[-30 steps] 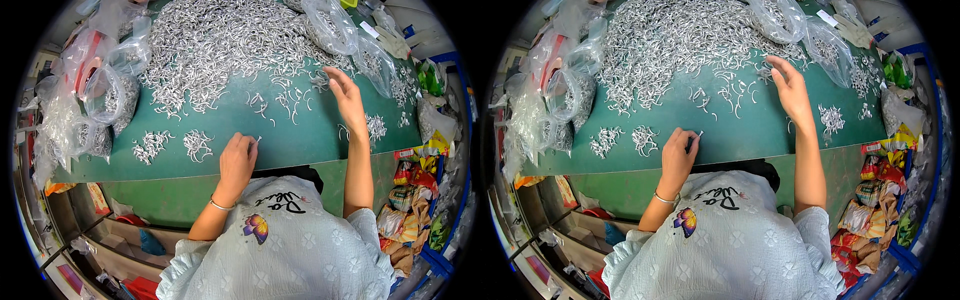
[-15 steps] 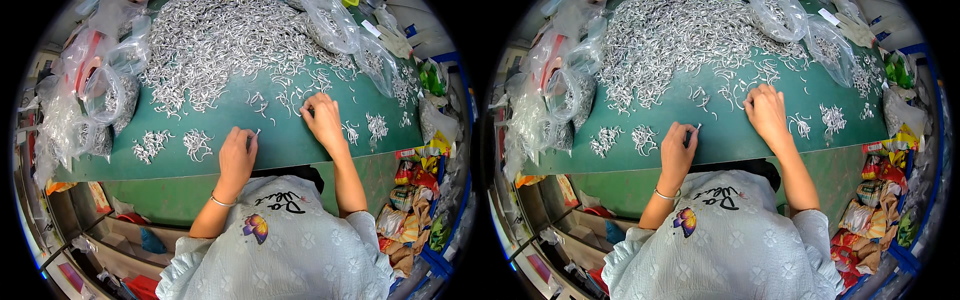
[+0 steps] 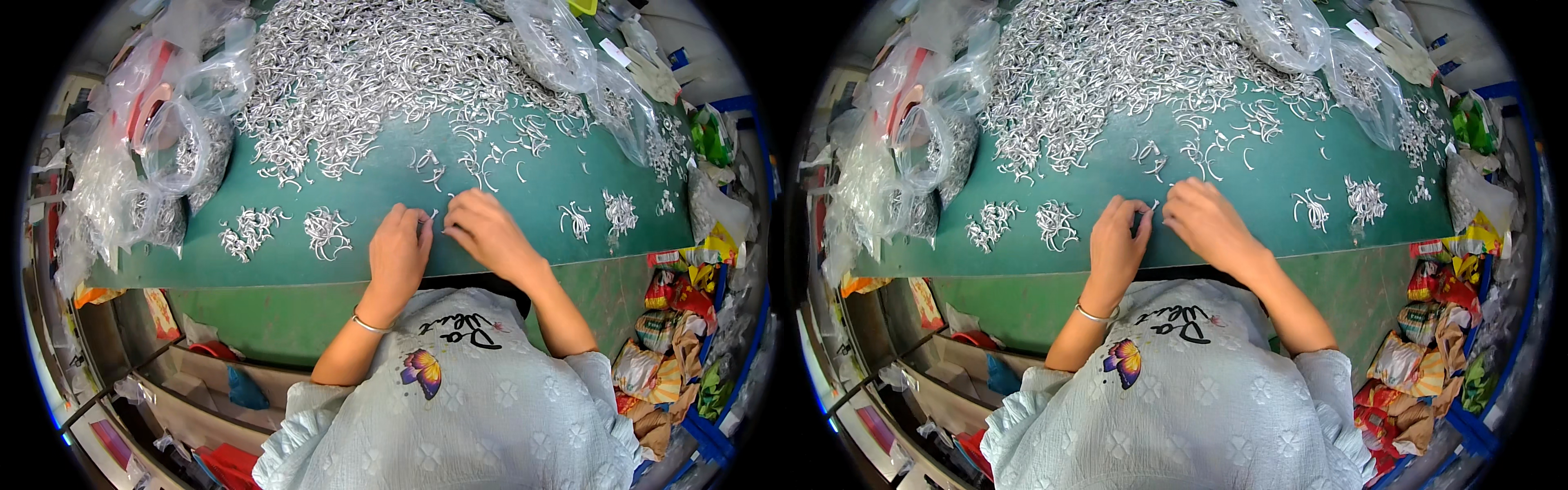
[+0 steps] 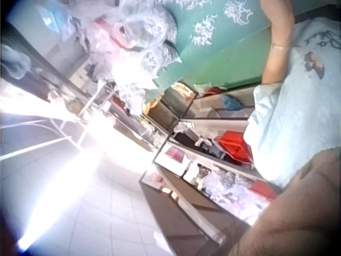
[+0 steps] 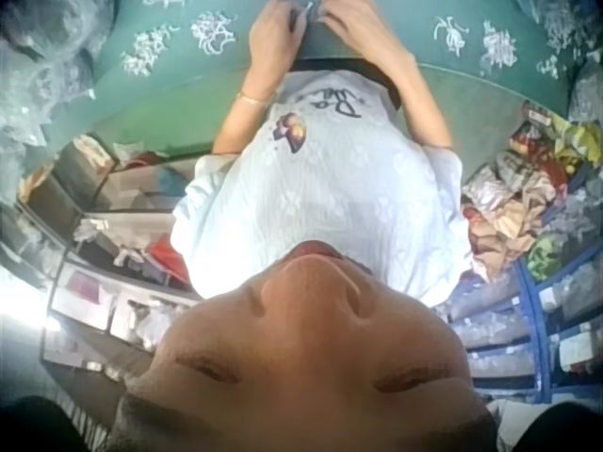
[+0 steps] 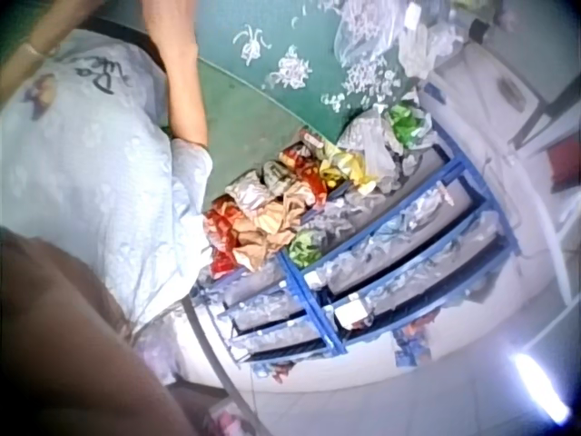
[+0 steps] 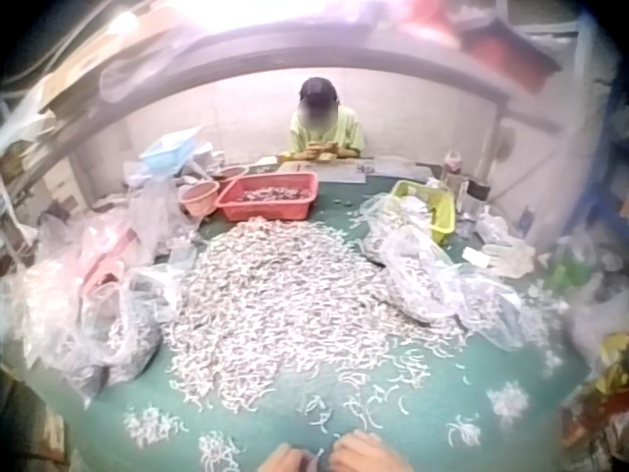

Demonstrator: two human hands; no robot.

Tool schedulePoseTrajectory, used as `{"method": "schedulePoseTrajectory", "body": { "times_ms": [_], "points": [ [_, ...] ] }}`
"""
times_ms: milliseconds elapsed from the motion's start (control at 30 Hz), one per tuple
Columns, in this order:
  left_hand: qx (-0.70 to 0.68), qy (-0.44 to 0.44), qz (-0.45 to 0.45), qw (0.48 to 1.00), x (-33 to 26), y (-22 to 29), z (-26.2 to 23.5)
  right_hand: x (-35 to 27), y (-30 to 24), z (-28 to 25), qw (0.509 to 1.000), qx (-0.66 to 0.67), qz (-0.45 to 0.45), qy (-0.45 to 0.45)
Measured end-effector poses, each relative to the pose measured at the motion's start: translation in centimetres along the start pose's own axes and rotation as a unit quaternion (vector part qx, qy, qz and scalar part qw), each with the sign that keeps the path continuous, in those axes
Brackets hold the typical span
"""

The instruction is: The person sorts through a large pile of silver-colored metal components on a green workbench, picking them up by hand and placing them into different bags and piles.

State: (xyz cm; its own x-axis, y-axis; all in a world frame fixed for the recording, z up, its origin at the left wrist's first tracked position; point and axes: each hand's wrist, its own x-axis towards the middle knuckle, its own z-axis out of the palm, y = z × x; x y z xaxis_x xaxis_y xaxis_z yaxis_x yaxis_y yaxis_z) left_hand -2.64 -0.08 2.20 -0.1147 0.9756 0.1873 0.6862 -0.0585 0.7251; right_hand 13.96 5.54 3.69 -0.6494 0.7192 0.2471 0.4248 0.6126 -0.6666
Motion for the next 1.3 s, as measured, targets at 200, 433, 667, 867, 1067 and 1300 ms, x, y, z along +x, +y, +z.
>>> {"method": "schedulePoseTrajectory", "body": {
  "times_ms": [200,433,667,867,1067,1300],
  "points": [
    [0.004,-0.021,0.002,1.0,-0.3,0.7,0.7,2.5,1.9,0.6,0.991,-0.05,0.058,0.113],
    [0.009,-0.044,0.051,0.998,-0.2,1.0,1.5,1.7,3.7,-2.0,0.988,-0.12,0.089,0.033],
    [0.011,-0.047,0.027,0.998,-0.6,0.9,0.6,1.3,2.6,-2.9,0.961,-0.201,0.132,0.135],
    [0.008,-0.051,0.037,0.998,-0.6,0.5,0.0,2.7,1.5,0.7,0.972,-0.215,0.069,0.064],
    [-0.019,-0.069,0.064,0.995,-0.6,-0.4,-0.7,1.2,1.3,-0.1,0.997,0.036,0.048,-0.046],
    [0.015,-0.084,0.088,0.992,0.5,0.3,-0.5,6.1,3.1,1.3,0.991,-0.123,-0.02,0.048]
  ]
}}
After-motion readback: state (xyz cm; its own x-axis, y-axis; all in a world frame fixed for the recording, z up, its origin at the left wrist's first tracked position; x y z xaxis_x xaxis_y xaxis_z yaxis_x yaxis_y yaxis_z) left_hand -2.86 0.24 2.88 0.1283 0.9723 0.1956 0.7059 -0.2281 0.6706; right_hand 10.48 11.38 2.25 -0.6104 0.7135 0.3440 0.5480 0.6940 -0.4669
